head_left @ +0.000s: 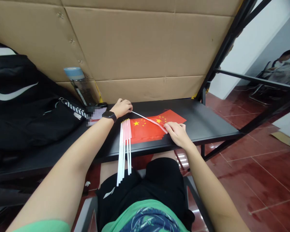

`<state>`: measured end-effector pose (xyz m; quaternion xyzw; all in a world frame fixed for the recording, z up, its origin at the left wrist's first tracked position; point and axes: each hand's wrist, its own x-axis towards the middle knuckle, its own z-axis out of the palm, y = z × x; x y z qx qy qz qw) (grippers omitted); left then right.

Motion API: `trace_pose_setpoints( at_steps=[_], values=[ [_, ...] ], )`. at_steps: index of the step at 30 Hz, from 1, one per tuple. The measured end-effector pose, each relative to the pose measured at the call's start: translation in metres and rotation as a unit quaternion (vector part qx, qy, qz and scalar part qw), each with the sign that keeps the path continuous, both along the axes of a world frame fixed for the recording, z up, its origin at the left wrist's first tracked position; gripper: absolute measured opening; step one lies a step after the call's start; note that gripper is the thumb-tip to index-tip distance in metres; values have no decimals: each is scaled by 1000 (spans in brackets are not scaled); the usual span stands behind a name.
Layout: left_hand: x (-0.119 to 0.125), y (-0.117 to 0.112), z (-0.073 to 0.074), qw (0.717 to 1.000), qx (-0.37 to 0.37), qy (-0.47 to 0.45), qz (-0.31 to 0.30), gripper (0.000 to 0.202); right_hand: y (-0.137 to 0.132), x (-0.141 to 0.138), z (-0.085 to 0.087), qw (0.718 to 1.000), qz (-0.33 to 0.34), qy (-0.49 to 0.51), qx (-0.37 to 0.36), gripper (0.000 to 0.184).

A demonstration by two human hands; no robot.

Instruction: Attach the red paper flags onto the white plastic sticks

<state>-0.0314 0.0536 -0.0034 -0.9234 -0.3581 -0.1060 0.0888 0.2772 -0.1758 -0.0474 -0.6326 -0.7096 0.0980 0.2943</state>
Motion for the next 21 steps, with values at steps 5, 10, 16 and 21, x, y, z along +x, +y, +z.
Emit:
trace_pose_setpoints(
  at_steps=[5, 10, 16, 21],
  values=[
    [-12, -9, 19, 999, 37, -15, 3, 17, 6, 1, -4, 997, -76, 17, 11, 49],
    [-31, -27, 38, 993, 81, -80, 30, 20, 8, 3, -10, 988, -147, 20, 35, 46],
    [-40, -55, 56, 961, 114, -225, 114, 20, 22, 20, -7, 987, -154, -33, -19, 45],
    [-35, -71, 47, 917, 134, -332, 176, 18, 85, 36, 18, 984, -103, -74, -121, 54]
  ],
)
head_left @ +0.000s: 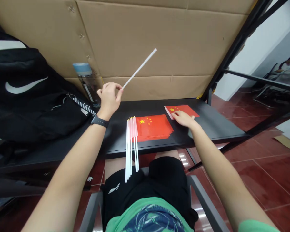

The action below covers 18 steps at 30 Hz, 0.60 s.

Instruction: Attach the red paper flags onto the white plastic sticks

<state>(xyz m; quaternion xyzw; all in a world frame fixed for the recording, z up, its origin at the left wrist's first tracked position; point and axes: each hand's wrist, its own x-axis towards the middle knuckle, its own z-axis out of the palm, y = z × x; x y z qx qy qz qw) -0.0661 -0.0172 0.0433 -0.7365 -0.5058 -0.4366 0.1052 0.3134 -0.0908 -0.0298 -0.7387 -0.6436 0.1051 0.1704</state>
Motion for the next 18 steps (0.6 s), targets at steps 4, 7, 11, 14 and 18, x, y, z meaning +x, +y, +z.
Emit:
trace_pose_setpoints(
  at_steps=[4, 7, 11, 14, 18],
  values=[
    [1, -7, -20, 999, -17, -37, 31, 17, 60, -22, 20, 997, 62, -2, -35, 58],
    [-4, -7, -27, 999, -21, -38, 26, 17, 91, -61, 25, 989, 137, -18, -53, 52],
    [-11, -6, -30, 998, -33, -54, 28, 12, 109, -107, 22, 982, 178, -25, -51, 50],
    [-12, -4, -32, 997, -41, -54, 25, 11, 108, -113, 18, 978, 210, -4, -18, 57],
    [-10, -2, -38, 998, -48, -37, 13, 12, 100, -89, 12, 987, 153, -20, 34, 49]
  ],
)
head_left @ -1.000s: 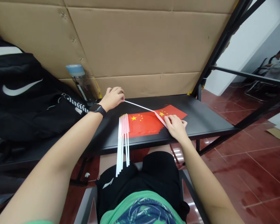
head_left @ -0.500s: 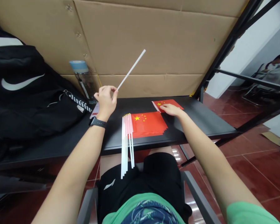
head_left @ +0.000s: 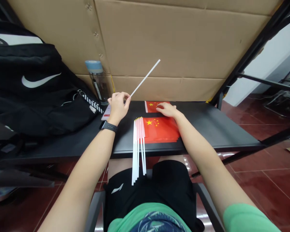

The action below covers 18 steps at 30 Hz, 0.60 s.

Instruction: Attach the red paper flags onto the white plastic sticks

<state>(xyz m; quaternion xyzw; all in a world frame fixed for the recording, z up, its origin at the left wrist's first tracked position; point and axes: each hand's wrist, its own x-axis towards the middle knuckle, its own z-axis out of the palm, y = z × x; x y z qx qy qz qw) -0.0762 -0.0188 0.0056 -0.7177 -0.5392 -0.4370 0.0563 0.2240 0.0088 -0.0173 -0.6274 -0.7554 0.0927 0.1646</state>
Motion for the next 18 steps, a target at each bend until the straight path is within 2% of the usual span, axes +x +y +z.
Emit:
trace_pose_setpoints(
  at_steps=[2, 4, 8, 11, 15, 18],
  values=[
    [1, 2, -3, 1000, -6, 4, -4, 13, -3, 12, -3, 1000, -10, -16, -13, 44],
    [1, 3, -6, 1000, -4, 4, -7, 12, -5, 16, -7, 999, 11, -20, -25, 42],
    [0, 4, -9, 1000, 7, 4, -13, 10, -5, 0, -12, 998, 57, -15, -13, 48],
    [0, 4, -11, 1000, 9, 12, -17, 11, -5, -13, -13, 998, 64, -17, -2, 55],
    [2, 5, -12, 999, 1, 27, -27, 12, -9, -14, -11, 997, 64, -32, -16, 50],
    [4, 4, -12, 999, -7, 35, -32, 13, -11, -15, -12, 996, 67, -41, -27, 54]
  ],
)
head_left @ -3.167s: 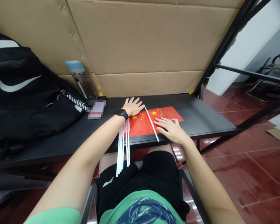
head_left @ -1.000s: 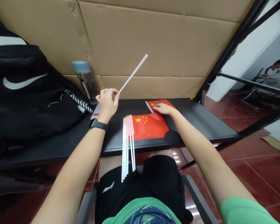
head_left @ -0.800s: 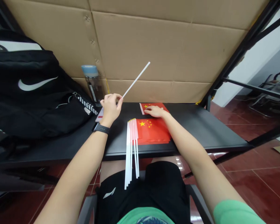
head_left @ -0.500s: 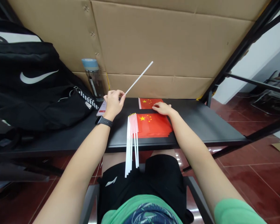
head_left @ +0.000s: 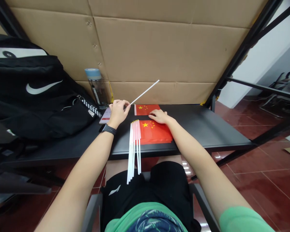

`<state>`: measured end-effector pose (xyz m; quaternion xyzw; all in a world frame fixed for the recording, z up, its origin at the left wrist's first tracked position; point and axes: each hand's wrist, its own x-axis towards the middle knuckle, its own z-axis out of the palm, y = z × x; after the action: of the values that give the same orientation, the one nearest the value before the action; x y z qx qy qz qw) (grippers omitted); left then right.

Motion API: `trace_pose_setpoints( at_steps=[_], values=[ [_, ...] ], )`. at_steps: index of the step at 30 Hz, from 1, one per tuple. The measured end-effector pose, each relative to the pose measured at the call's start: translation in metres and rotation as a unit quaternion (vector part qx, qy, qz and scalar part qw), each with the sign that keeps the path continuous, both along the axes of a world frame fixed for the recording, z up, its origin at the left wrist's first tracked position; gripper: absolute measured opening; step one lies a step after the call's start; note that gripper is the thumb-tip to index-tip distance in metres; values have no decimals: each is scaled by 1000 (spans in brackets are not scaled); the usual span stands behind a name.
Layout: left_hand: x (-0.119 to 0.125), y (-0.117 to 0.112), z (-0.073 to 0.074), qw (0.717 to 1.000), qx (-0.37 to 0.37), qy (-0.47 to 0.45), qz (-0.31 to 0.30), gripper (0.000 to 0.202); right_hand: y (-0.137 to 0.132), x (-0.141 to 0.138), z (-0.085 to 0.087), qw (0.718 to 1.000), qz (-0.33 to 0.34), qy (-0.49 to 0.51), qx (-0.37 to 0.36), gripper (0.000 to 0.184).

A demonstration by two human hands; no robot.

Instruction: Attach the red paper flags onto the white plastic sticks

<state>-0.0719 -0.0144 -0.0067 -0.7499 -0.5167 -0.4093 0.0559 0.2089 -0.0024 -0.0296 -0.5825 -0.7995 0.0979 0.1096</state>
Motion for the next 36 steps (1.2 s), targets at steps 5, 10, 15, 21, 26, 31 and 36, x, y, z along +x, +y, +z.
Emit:
trace_pose_setpoints(
  at_steps=[5, 10, 15, 21, 26, 31, 36],
  values=[
    [2, -1, -1, 1000, 2, 0, -10, 11, -1, -15, -4, 999, 12, -31, -1, 66],
    [1, -1, 0, 1000, -1, 3, -6, 12, -1, -19, -6, 999, 18, -34, 30, 66],
    [0, 0, 0, 1000, -10, 24, -10, 12, -2, -13, -3, 1000, 6, -16, 20, 60],
    [-1, -4, -1, 998, 1, 63, -12, 10, -22, -13, 23, 988, 75, 48, 129, 36],
    [1, -10, 0, 996, 6, 94, 5, 18, -48, -28, 39, 972, 93, 29, 216, 35],
    [8, -10, -3, 993, 6, 109, -34, 18, -39, -19, 35, 968, 7, -35, 248, 38],
    [12, -7, -7, 992, 6, 110, -59, 19, -26, 1, 31, 981, 30, -32, 190, 35]
  ],
)
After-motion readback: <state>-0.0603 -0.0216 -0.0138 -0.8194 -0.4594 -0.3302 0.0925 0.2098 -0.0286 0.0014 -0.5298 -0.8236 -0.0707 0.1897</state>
